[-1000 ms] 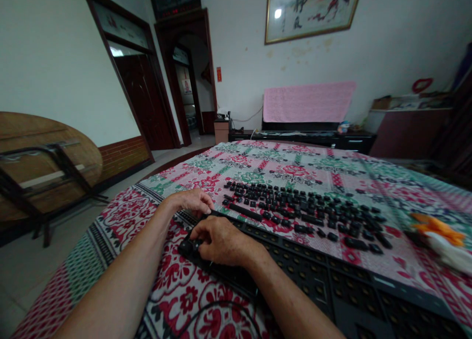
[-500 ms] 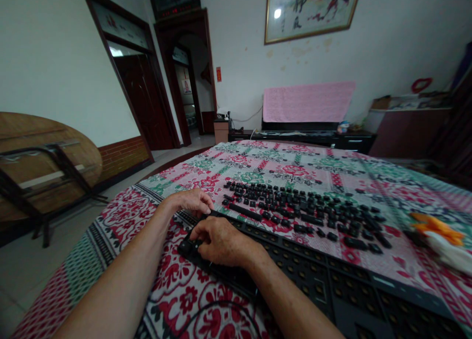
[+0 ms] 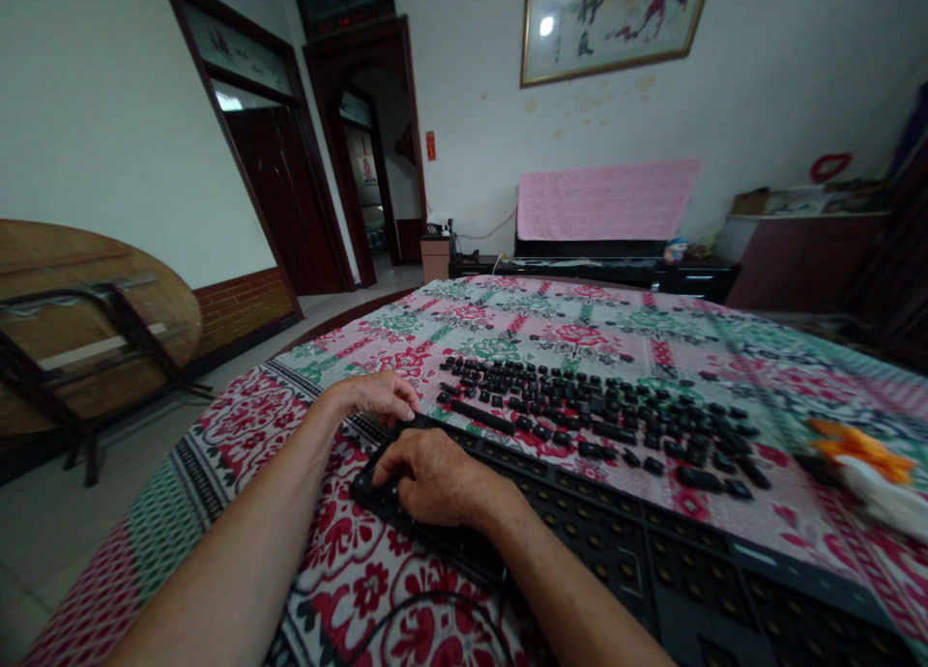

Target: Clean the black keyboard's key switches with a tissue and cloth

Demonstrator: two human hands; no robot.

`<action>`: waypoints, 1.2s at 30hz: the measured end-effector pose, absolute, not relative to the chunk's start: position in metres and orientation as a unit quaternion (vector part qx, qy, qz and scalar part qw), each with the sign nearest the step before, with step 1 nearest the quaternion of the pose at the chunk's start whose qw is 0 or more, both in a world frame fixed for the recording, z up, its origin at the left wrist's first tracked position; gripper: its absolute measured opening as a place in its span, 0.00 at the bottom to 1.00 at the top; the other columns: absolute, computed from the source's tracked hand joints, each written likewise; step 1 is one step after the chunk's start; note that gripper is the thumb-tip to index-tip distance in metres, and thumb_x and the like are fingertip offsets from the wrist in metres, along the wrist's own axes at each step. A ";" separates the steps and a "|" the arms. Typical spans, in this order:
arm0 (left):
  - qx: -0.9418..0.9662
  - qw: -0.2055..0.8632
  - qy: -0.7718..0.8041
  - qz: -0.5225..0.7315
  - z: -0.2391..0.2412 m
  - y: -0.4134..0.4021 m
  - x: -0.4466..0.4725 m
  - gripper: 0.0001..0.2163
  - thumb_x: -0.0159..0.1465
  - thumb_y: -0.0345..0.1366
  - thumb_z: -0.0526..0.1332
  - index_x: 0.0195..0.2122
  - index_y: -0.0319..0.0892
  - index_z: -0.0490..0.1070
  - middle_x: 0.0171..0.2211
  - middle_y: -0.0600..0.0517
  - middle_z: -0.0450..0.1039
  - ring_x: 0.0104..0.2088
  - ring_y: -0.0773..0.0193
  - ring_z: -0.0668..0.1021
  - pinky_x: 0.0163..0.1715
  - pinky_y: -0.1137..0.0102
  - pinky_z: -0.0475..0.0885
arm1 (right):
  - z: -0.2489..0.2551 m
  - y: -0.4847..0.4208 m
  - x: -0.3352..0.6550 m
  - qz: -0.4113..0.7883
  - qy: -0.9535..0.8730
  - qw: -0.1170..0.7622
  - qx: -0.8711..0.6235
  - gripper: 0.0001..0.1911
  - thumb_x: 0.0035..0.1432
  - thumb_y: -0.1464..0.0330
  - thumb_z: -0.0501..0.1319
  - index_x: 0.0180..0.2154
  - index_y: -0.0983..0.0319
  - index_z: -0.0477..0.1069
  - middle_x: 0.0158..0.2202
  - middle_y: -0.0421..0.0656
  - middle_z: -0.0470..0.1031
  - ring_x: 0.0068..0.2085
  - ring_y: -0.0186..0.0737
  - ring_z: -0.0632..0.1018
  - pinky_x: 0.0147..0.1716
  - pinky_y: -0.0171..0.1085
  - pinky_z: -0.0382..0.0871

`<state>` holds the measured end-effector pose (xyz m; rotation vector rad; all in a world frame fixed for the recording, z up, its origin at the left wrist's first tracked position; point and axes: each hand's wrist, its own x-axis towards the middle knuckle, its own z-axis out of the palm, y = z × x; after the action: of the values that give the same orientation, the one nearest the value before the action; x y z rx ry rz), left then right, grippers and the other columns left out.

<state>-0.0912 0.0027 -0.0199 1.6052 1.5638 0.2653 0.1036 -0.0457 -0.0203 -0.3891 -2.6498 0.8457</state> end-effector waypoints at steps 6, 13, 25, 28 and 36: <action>0.645 0.431 0.621 0.113 -0.019 0.002 -0.090 0.11 0.45 0.34 0.60 0.31 0.40 0.71 0.15 0.58 0.66 0.18 0.71 0.69 0.19 0.77 0.65 | -0.020 -0.048 0.101 0.287 -0.936 0.162 -0.122 0.18 0.42 0.81 0.50 0.33 0.63 0.72 0.33 0.40 0.72 0.35 0.32 0.70 0.38 0.29 0.60; 0.646 0.435 0.617 0.114 -0.022 0.004 -0.093 0.10 0.46 0.33 0.59 0.31 0.41 0.71 0.15 0.58 0.67 0.18 0.71 0.70 0.19 0.78 0.65 | -0.013 -0.055 0.101 0.227 -0.931 0.163 -0.233 0.09 0.45 0.71 0.54 0.31 0.63 0.69 0.28 0.41 0.70 0.27 0.32 0.68 0.25 0.30 0.58; 0.641 0.433 0.624 0.112 -0.016 0.000 -0.088 0.10 0.45 0.32 0.59 0.31 0.40 0.71 0.16 0.58 0.67 0.18 0.71 0.69 0.19 0.78 0.65 | -0.017 -0.062 0.097 0.146 -0.946 0.144 -0.252 0.08 0.45 0.67 0.55 0.28 0.63 0.69 0.29 0.43 0.69 0.28 0.33 0.67 0.25 0.31 0.55; 0.644 0.430 0.623 0.110 -0.017 0.001 -0.089 0.10 0.45 0.33 0.59 0.31 0.40 0.71 0.16 0.58 0.67 0.18 0.71 0.70 0.19 0.78 0.65 | -0.018 -0.058 0.098 0.162 -0.949 0.140 -0.232 0.07 0.44 0.70 0.54 0.27 0.63 0.70 0.28 0.42 0.70 0.27 0.32 0.67 0.25 0.30 0.56; 0.652 0.428 0.617 0.106 -0.021 0.004 -0.093 0.11 0.46 0.33 0.59 0.32 0.40 0.71 0.16 0.58 0.67 0.18 0.71 0.70 0.20 0.77 0.65 | -0.019 -0.056 0.098 0.283 -0.929 0.127 -0.204 0.09 0.46 0.70 0.53 0.31 0.62 0.70 0.23 0.37 0.70 0.22 0.28 0.66 0.19 0.27 0.53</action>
<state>-0.0929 0.0041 -0.0207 1.6272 1.5416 0.2648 0.0984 -0.0563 -0.0189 -0.5926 -2.7021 0.8227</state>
